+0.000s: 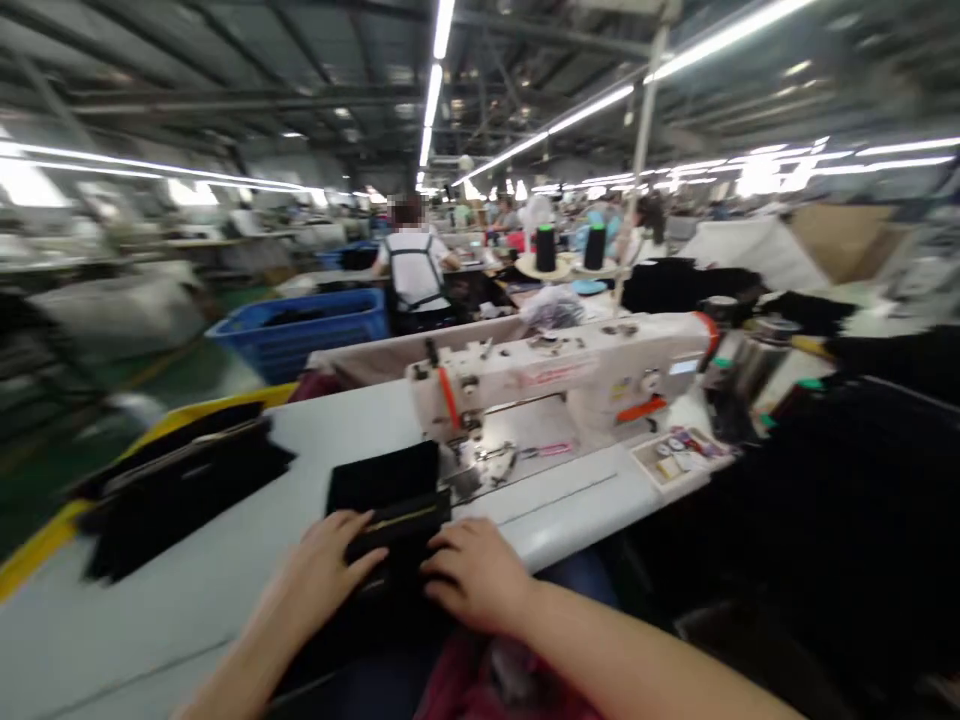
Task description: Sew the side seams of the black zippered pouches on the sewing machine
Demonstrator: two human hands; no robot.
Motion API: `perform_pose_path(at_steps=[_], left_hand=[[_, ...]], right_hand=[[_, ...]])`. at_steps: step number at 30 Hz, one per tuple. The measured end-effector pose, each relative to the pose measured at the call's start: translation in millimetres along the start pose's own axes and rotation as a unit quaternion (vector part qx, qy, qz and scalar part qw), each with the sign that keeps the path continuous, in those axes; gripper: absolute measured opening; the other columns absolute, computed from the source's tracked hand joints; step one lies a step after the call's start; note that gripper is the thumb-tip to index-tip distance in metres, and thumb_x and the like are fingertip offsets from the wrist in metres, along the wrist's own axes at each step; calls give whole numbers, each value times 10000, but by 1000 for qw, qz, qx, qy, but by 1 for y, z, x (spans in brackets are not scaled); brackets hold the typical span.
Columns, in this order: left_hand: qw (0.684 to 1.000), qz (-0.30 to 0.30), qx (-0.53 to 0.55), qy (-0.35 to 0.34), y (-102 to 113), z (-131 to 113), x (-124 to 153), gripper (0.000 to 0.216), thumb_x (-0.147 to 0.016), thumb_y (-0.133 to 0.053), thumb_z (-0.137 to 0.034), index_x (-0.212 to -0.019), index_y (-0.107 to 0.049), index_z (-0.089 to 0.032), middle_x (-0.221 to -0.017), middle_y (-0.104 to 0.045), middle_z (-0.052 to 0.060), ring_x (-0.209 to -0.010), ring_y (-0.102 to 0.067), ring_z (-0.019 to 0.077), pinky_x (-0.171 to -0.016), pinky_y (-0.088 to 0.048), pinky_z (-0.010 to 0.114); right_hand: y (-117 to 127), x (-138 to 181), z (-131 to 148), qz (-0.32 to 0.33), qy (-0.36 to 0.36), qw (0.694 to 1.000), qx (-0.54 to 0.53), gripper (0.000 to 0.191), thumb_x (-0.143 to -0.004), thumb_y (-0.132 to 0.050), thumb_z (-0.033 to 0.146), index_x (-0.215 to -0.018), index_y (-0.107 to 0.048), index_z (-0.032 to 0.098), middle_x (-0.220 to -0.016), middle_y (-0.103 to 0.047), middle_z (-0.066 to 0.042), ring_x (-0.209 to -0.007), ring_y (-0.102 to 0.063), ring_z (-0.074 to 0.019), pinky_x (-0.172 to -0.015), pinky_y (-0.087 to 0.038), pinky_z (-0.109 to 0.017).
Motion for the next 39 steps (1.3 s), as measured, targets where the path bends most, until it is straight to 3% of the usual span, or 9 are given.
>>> perform_pose_path(at_steps=[2, 9, 14, 19, 23, 25, 28, 33, 39], left_hand=[[998, 61, 9, 10, -3, 7, 0, 349, -974, -642, -373, -1244, -608, -154, -1233, -630, 98, -1068, -649, 245, -910, -577, 451], [994, 95, 18, 53, -19, 22, -14, 374, -982, -630, -379, -1282, -589, -159, -1281, -612, 103, -1097, -642, 254, -920, -576, 455], [989, 128, 66, 39, -38, 16, -5, 171, -890, -702, -261, -1020, -666, -157, -1076, -659, 66, -1002, -633, 218, -902, -540, 381], [973, 139, 171, 67, -26, -13, 38, 108, -834, -560, -160, -924, -620, -157, -781, -626, 0, -735, -616, 154, -645, -472, 232], [858, 146, 479, 118, -21, -44, 57, 480, -789, -696, -168, -1251, -565, -173, -1080, -699, 77, -984, -678, 217, -837, -529, 280], [811, 101, 557, 149, -22, -51, 55, 519, -761, -800, -220, -1246, -619, -179, -1152, -706, 99, -1063, -667, 246, -927, -516, 317], [787, 29, 584, 195, -25, -50, 50, 348, -757, -852, -281, -1063, -738, -161, -1014, -732, 71, -965, -671, 208, -876, -520, 279], [717, -17, 656, 233, -29, -48, 51, 371, -656, -929, -233, -978, -757, -172, -900, -721, 22, -809, -647, 128, -748, -507, 198], [686, -53, 674, 269, -29, -49, 54, 296, -609, -936, -212, -854, -781, -152, -832, -739, 27, -755, -647, 112, -727, -507, 183]], right_hand=[[-3, 5, -5, -12, -4, 999, -49, 213, -901, -699, 304, -1107, -707, 253, -1242, -681, -56, -1158, -600, -261, -988, -448, -464], [-1, 12, -24, -24, -37, 986, -159, 146, -880, -629, 148, -962, -688, 253, -1146, -686, -53, -1096, -618, -236, -982, -468, -440], [12, 17, -45, -76, -133, 970, -187, 122, -910, -619, 288, -1007, -605, 216, -1161, -621, -121, -1106, -597, -275, -944, -512, -468], [54, 12, -29, -58, -125, 959, -248, 250, -921, -636, 440, -1092, -647, 258, -1342, -582, -101, -1264, -542, -272, -1070, -459, -466], [83, 1, -7, 38, -92, 946, -308, 167, -936, -634, 394, -883, -678, 241, -1375, -578, -76, -1250, -559, -252, -1064, -450, -447], [91, -4, -2, 48, -88, 956, -275, 174, -909, -666, 353, -786, -657, 230, -1425, -545, -58, -1304, -518, -256, -1095, -415, -454], [96, -6, 0, 43, -85, 967, -237, 205, -883, -698, 348, -726, -639, 230, -1382, -581, -42, -1298, -515, -257, -1091, -406, -443], [97, -1, -2, 89, -121, 957, -250, 292, -967, -589, 435, -752, -652, 247, -856, -676, -1, -816, -627, -175, -733, -486, -320], [106, 1, 2, 55, -104, 962, -248, 275, -957, -601, 410, -740, -668, 255, -855, -683, -11, -824, -627, -179, -722, -493, -300]])
Point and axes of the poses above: each hand's wrist, its own x-axis away from the middle knuckle, its own y-axis out of the back of the hand, z = x × y, the point moved 5 cm from there along -x, towards the middle knuckle
